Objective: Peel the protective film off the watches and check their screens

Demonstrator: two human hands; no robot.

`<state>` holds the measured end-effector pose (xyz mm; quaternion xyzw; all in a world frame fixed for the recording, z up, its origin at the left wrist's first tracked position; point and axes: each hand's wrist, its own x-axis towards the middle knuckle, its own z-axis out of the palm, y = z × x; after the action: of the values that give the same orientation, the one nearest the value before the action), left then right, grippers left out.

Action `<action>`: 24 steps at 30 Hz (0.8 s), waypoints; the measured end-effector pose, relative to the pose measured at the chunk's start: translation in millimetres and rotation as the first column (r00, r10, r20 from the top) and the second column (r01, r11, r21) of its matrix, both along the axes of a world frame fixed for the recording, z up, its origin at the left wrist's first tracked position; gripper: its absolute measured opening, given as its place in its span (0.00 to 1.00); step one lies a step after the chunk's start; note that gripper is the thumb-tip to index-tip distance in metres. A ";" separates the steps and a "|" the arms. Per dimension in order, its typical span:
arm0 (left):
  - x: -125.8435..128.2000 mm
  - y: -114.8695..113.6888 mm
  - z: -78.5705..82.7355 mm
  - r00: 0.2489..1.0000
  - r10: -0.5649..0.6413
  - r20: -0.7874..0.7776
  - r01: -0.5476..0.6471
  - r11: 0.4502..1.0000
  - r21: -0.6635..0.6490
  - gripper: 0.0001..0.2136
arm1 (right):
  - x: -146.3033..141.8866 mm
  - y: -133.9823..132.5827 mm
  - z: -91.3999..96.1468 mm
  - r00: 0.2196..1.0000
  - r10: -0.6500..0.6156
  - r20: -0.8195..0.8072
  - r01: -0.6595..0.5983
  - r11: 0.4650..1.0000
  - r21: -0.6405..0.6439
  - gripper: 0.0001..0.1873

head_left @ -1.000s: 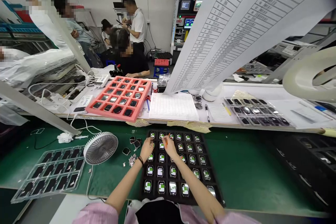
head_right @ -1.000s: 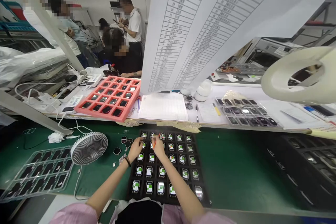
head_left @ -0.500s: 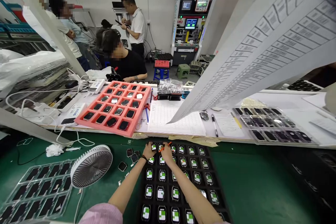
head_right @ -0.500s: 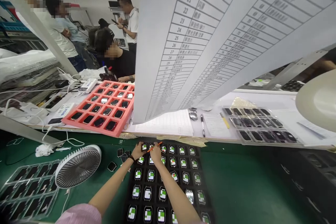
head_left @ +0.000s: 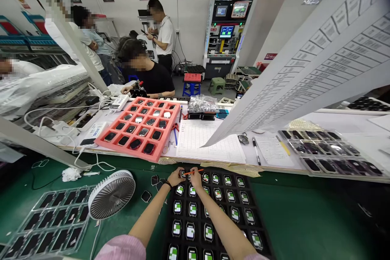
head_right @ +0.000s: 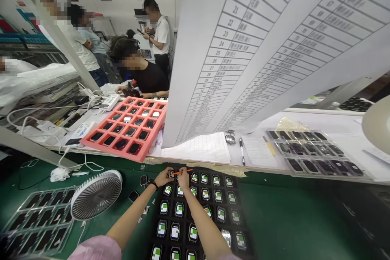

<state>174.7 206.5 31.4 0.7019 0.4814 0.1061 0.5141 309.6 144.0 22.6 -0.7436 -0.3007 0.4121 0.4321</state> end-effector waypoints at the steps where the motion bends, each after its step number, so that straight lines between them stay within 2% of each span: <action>1: 1.4 -1.0 2.5 1.000 0.021 0.023 -0.021 1.000 0.004 0.22 | -0.4 -0.8 4.1 1.000 -0.014 -0.022 0.015 1.000 0.023 0.09; 6: -4.0 -20.4 25.9 0.969 0.140 0.205 -0.147 0.989 0.019 0.22 | 1.5 -19.9 37.6 0.986 -0.033 -0.165 0.063 0.982 0.176 0.15; 11: -22.1 -74.7 62.8 0.911 0.205 0.357 -0.196 0.979 -0.061 0.30 | 4.4 -64.7 82.5 0.945 0.014 -0.327 0.074 0.964 0.256 0.24; 14: -25.7 -110.4 100.0 0.857 0.264 0.443 -0.223 0.964 -0.142 0.31 | 4.6 -96.1 117.2 0.906 0.065 -0.418 0.066 0.955 0.291 0.24; 18: -21.5 -143.4 162.3 0.787 0.311 0.533 -0.240 0.950 -0.200 0.26 | 6.3 -132.7 169.7 0.815 0.246 -0.525 -0.014 0.914 0.406 0.22; 21: -18.4 -158.7 202.5 0.771 0.330 0.544 -0.280 0.944 -0.175 0.20 | 8.6 -153.3 202.5 0.814 0.320 -0.486 -0.080 0.889 0.451 0.21; 24: -17.8 -170.5 229.9 0.775 0.313 0.549 -0.256 0.950 -0.179 0.19 | 10.5 -167.8 224.8 0.837 0.324 -0.440 -0.106 0.886 0.451 0.21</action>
<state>156.9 36.0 261.3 0.5316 0.4102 0.3650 0.6449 320.0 -23.8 247.4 -0.4631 -0.3402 0.5664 0.5907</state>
